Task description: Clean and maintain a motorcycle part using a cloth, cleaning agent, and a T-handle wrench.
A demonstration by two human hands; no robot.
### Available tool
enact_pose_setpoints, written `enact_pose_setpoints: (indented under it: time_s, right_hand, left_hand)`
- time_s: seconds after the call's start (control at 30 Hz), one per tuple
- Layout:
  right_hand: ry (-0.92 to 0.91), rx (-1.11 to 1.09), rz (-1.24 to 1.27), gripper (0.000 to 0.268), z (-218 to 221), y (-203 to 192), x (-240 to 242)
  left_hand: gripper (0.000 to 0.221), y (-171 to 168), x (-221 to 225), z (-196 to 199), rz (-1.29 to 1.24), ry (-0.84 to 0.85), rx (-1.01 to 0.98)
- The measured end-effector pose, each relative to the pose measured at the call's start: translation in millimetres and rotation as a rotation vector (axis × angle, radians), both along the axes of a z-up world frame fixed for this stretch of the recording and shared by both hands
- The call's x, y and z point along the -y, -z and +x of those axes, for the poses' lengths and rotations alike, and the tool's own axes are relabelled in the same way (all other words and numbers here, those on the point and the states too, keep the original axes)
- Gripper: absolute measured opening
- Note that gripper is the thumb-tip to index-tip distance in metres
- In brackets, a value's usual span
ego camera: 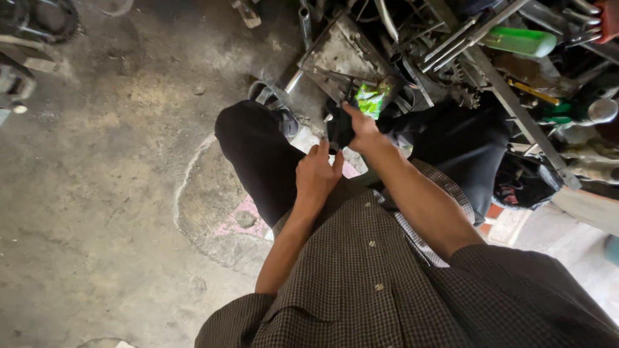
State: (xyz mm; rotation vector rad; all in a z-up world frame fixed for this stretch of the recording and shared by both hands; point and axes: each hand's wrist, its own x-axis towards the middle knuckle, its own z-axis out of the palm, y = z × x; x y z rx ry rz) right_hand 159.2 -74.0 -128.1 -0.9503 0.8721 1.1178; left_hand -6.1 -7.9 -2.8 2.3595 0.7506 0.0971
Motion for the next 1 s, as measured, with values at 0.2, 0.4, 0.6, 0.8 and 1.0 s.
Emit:
enact_pose_setpoints:
  time_s: [0.2, 0.4, 0.6, 0.8, 1.0]
  right_hand:
    - [-0.087, 0.081, 0.205, 0.025, -33.7, -1.8, 20.2]
    - [-0.088, 0.043, -0.027, 0.025, 5.3, 47.7, 3.5]
    - [-0.068, 0.023, -0.098, 0.026, 6.5, 34.4, -12.7]
    - [-0.137, 0.026, 0.28, 0.025, -34.9, -3.1, 20.0]
    - [-0.138, 0.023, 0.035, 0.023, 21.6, 70.0, 2.1]
  left_hand:
    - [0.031, 1.6, -4.7, 6.2, -0.029, -0.047, 0.1]
    - [0.028, 5.7, 0.4, 2.1, -0.027, -0.006, 0.118]
    - [0.029, 8.5, -5.8, 0.5, 0.007, -0.012, 0.126]
    - [0.025, 8.3, -1.7, -3.6, -0.067, -0.093, 0.169]
    - [0.028, 11.8, 6.1, 3.3, -0.104, 0.014, 0.083]
